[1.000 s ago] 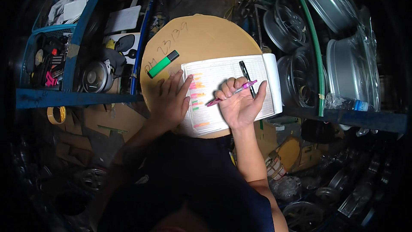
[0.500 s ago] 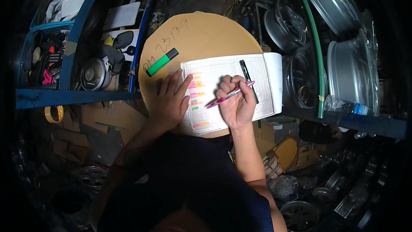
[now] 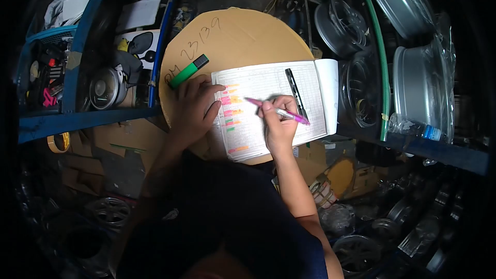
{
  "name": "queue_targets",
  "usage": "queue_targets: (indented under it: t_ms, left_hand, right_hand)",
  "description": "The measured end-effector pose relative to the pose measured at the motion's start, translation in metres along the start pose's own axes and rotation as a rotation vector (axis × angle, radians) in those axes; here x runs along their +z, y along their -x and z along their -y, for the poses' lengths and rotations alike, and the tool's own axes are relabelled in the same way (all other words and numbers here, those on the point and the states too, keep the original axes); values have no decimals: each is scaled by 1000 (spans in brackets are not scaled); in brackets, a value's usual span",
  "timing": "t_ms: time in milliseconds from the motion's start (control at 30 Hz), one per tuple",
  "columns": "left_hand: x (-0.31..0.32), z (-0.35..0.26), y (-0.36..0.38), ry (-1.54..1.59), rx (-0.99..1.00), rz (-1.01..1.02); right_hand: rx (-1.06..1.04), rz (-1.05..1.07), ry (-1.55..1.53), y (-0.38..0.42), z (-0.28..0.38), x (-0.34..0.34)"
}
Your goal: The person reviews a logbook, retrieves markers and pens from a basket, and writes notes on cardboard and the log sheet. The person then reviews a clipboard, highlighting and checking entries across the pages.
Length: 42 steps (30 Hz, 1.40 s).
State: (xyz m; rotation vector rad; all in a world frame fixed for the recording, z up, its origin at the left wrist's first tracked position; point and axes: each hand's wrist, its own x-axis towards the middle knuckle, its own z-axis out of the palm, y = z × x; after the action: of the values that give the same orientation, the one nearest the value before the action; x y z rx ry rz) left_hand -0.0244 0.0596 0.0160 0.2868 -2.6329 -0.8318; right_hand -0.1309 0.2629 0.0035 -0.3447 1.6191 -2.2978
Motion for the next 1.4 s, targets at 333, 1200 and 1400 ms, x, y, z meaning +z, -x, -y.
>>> queue_targets:
  t_ms: [333, 1200, 1400]
  left_hand:
    - [1, -3, -1, -58, -36, -28]
    - [-10, 0, 3, -42, 21, 70]
    - [-14, -2, 2, 6, 30, 73]
  right_hand:
    - [21, 146, 368, -1, 10, 19]
    - [-156, 237, 600, 27, 18, -7]
    - [-150, 276, 713, 28, 25, 12]
